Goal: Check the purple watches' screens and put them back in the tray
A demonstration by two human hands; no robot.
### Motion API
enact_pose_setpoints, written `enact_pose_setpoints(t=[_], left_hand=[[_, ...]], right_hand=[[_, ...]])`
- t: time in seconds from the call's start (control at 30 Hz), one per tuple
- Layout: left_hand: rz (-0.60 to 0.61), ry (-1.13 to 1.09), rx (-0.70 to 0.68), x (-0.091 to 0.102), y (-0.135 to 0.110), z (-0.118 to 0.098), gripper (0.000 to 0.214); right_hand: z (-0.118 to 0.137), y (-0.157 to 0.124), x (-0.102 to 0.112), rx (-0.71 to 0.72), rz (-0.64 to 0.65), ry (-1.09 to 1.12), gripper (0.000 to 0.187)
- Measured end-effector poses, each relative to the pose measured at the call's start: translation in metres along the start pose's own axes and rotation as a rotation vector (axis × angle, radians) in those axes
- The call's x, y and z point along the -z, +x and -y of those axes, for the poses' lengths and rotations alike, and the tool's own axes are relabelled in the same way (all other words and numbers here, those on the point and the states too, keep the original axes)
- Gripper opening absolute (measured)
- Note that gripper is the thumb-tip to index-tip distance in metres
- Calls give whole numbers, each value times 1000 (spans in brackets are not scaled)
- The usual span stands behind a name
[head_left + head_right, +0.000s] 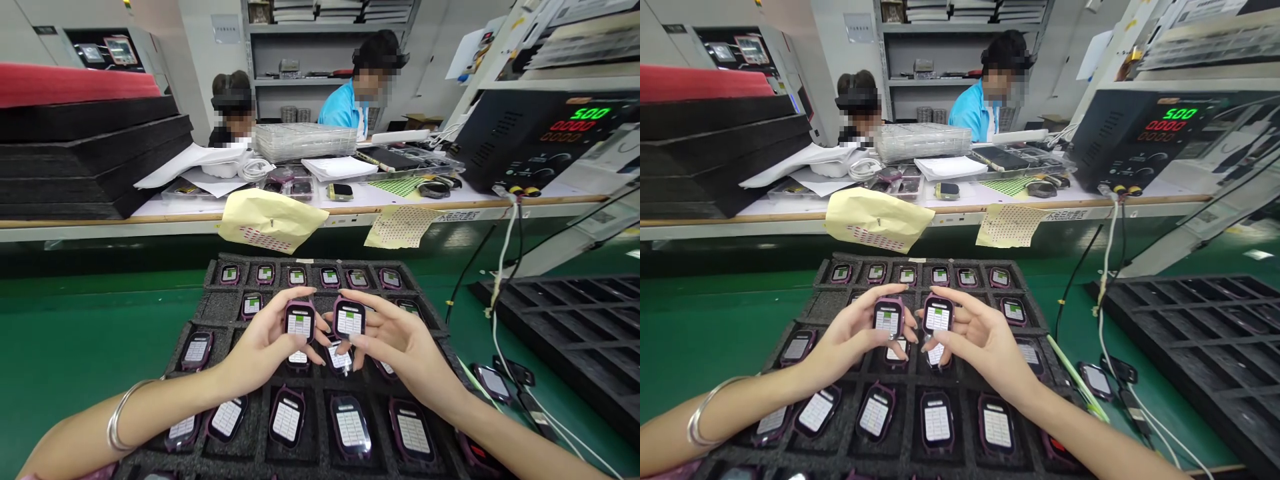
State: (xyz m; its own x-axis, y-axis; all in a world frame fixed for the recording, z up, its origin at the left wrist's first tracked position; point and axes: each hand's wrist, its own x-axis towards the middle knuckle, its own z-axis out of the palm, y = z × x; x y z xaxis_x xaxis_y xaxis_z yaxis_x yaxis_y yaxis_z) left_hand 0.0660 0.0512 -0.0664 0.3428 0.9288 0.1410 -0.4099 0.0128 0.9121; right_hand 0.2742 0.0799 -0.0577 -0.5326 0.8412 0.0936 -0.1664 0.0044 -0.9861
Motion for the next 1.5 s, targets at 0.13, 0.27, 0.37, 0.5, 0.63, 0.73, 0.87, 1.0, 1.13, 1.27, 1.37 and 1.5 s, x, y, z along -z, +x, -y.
enact_pose_setpoints(t=[0.13, 0.27, 0.37, 0.5, 0.63, 0.73, 0.87, 1.0, 1.13, 1.27, 1.37, 1.5], left_hand=[[3, 5, -7, 0, -2, 0, 54], [-12, 9, -11, -1, -4, 1, 57], [-24, 14, 5, -2, -4, 2, 56], [-39, 31, 15, -1, -3, 4, 52], [-46, 37, 11, -1, -3, 6, 55], [-40, 41, 14, -1, -5, 5, 55], [-47, 49, 17, -1, -5, 4, 53], [-50, 55, 20, -1, -4, 3, 53], [-38, 48, 34, -1, -5, 5, 53], [-31, 36, 44, -1, -5, 7, 53], [-37, 34, 37, -1, -5, 7, 52], [-37, 22, 49, -1, -5, 8, 52]], right_hand=[[-3, 1, 1, -10, -7, -36, 43], [-3, 0, 3, 3, 33, 47, 46], [-3, 0, 4, 14, 31, 72, 45], [-5, 0, 5, 36, 39, 41, 44], [-5, 0, 2, 33, -20, -3, 37], [-3, -1, -2, 21, -77, -30, 36], [-1, -3, -3, -22, -39, -7, 45], [-1, -3, 0, 7, 13, 70, 48], [-2, -3, 0, 15, -20, 42, 44], [-1, -4, -3, -12, -63, -20, 44], [-1, -4, -3, 0, -41, 11, 43], [-1, -4, -2, 24, -53, 10, 37]])
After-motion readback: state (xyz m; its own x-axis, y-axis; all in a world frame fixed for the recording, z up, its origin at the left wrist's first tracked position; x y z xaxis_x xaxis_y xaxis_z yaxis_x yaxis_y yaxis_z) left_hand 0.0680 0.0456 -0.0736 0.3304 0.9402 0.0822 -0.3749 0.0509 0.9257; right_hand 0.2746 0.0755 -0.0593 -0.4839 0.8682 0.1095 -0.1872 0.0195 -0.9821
